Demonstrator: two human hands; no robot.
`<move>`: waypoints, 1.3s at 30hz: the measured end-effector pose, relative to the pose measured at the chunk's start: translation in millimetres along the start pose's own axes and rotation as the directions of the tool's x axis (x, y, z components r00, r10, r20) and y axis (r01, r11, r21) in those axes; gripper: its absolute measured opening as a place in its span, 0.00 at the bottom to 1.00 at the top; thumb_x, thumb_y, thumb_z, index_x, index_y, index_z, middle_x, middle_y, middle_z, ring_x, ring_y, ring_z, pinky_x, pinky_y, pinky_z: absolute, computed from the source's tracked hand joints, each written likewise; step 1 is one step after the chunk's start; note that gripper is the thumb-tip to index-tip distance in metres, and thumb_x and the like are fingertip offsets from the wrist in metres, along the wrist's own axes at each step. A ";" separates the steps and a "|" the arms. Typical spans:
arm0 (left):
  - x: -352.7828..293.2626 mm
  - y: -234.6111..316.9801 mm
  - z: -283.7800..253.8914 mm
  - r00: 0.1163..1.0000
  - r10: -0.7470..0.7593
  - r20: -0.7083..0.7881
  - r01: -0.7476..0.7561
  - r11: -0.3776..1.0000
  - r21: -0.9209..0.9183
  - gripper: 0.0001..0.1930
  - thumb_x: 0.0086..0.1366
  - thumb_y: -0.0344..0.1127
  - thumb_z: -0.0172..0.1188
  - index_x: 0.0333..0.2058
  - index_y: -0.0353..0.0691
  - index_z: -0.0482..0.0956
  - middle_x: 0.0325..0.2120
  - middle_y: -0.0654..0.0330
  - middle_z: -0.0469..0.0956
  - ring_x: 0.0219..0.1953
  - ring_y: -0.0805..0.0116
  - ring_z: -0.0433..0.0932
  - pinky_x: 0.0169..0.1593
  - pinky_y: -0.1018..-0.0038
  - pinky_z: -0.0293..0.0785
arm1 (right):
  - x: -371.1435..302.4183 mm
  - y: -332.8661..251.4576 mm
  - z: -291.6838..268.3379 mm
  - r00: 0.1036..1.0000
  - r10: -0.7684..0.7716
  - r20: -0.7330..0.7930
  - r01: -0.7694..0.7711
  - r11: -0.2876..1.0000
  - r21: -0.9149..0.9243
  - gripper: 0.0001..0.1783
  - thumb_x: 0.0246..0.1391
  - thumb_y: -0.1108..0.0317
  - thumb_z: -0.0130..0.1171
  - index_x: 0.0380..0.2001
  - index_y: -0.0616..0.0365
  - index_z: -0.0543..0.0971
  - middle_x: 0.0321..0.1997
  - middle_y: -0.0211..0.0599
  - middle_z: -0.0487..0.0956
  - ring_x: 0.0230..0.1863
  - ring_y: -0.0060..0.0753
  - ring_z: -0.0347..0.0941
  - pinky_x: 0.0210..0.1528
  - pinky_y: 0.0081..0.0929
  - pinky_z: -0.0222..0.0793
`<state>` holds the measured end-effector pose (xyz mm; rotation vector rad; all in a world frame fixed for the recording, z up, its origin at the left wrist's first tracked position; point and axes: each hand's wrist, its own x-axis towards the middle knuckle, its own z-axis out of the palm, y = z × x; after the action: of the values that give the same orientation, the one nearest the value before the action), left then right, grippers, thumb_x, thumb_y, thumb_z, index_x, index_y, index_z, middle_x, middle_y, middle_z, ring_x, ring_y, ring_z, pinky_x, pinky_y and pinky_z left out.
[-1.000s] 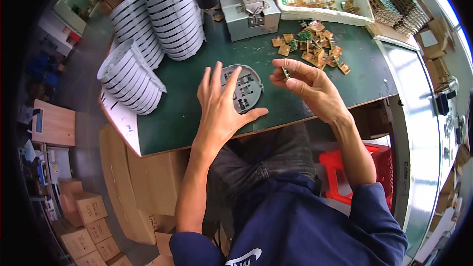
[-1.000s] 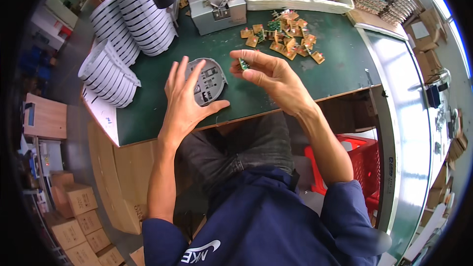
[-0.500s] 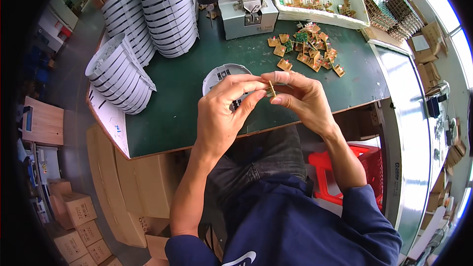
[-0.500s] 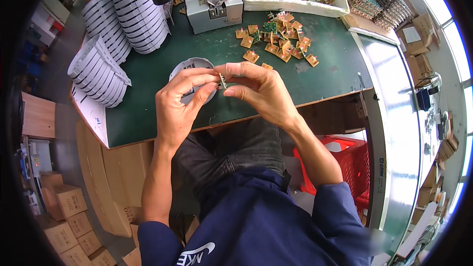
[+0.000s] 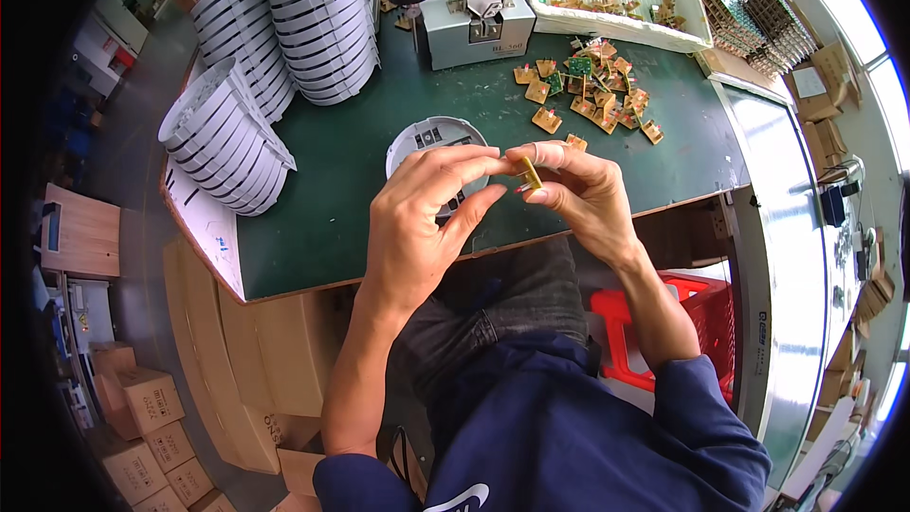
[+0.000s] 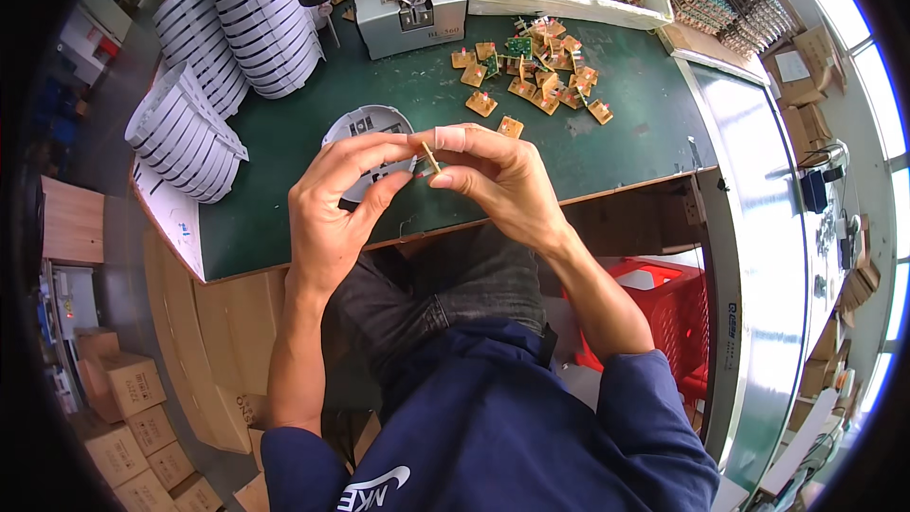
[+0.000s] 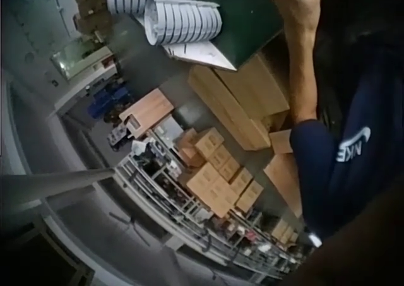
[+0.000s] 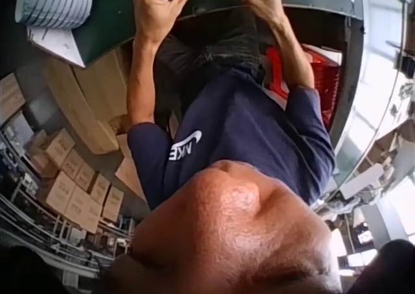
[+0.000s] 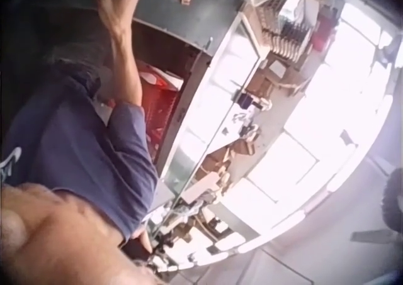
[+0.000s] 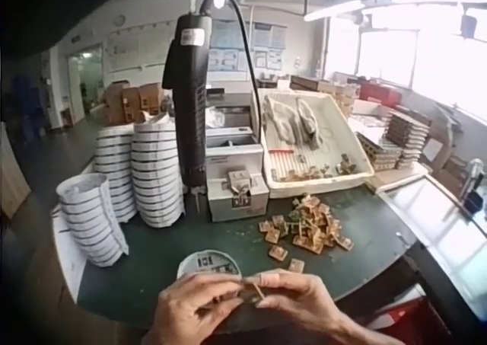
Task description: Assembling small electronic components onto a circular plastic base using an electric screwdriver.
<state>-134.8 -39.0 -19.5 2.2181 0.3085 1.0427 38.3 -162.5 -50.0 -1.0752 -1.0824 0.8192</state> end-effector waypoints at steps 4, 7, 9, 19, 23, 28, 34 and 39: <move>-2.0 -3.0 1.9 0.999 0.039 -0.003 -0.039 0.999 0.034 0.10 0.59 0.24 0.70 0.40 0.39 0.86 0.41 0.62 0.85 0.43 0.64 0.83 0.47 0.69 0.78 | -2.1 -1.2 4.9 1.000 0.000 -0.007 0.000 1.000 0.013 0.23 0.57 0.76 0.67 0.57 0.61 0.80 0.55 0.35 0.81 0.56 0.26 0.77 0.58 0.26 0.74; -5.4 -3.9 1.3 0.999 0.033 -0.022 -0.032 0.998 0.061 0.10 0.58 0.24 0.70 0.40 0.39 0.86 0.41 0.63 0.85 0.42 0.64 0.83 0.46 0.70 0.78 | -1.3 -0.5 8.3 1.000 -0.013 -0.001 0.013 1.000 -0.005 0.23 0.57 0.76 0.67 0.57 0.61 0.80 0.55 0.35 0.81 0.56 0.27 0.77 0.60 0.27 0.74; -9.2 -2.9 -1.6 0.999 -0.014 -0.031 0.015 0.998 0.058 0.11 0.58 0.24 0.70 0.41 0.38 0.86 0.41 0.62 0.85 0.43 0.64 0.83 0.48 0.69 0.78 | 3.4 -3.4 11.8 0.999 0.010 0.030 -0.009 1.000 -0.027 0.23 0.57 0.75 0.67 0.57 0.61 0.81 0.56 0.35 0.81 0.57 0.27 0.76 0.62 0.28 0.72; -30.0 -26.3 -15.0 0.982 -0.178 -0.057 0.187 0.925 0.331 0.52 0.50 0.56 0.78 0.65 0.28 0.66 0.64 0.43 0.67 0.67 0.44 0.65 0.68 0.55 0.65 | 80.9 -10.0 14.9 0.960 -0.200 0.194 0.276 0.582 -0.765 0.19 0.53 0.72 0.69 0.50 0.60 0.83 0.50 0.42 0.82 0.51 0.43 0.81 0.55 0.34 0.74; -29.0 -36.5 1.5 0.972 -0.225 -0.068 0.234 0.906 0.353 0.52 0.47 0.55 0.80 0.63 0.26 0.67 0.63 0.43 0.68 0.65 0.43 0.67 0.66 0.54 0.68 | 97.7 -0.4 25.5 0.933 -0.113 0.343 0.349 0.530 -0.773 0.17 0.54 0.72 0.68 0.49 0.59 0.83 0.49 0.44 0.82 0.48 0.50 0.81 0.52 0.39 0.76; -30.5 -43.2 2.6 0.965 -0.244 -0.093 0.261 0.917 0.301 0.49 0.48 0.50 0.81 0.62 0.27 0.68 0.62 0.42 0.70 0.63 0.44 0.69 0.65 0.55 0.70 | 104.3 5.1 29.1 0.921 -0.016 0.390 0.350 0.475 -0.807 0.19 0.53 0.77 0.66 0.50 0.61 0.83 0.47 0.45 0.80 0.45 0.50 0.81 0.48 0.39 0.79; -30.4 -41.6 3.2 0.968 -0.231 -0.100 0.251 0.918 0.306 0.47 0.49 0.49 0.81 0.61 0.28 0.71 0.62 0.42 0.71 0.62 0.45 0.70 0.64 0.55 0.71 | 102.9 7.1 33.0 0.934 0.005 0.358 0.326 0.403 -0.855 0.20 0.53 0.78 0.65 0.51 0.60 0.83 0.46 0.44 0.80 0.44 0.51 0.82 0.46 0.38 0.80; -30.2 -40.9 2.6 0.974 -0.220 -0.057 0.226 0.907 0.356 0.44 0.50 0.53 0.79 0.57 0.24 0.75 0.61 0.39 0.69 0.61 0.43 0.69 0.63 0.54 0.71 | 97.7 1.4 30.3 0.929 -0.038 0.367 0.344 0.452 -0.823 0.19 0.55 0.77 0.65 0.51 0.61 0.82 0.48 0.46 0.81 0.46 0.52 0.81 0.47 0.39 0.80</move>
<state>-150.1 -23.3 -65.4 2.4225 0.7987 0.9347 37.2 -64.2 -21.4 -1.6682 -1.9767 0.1506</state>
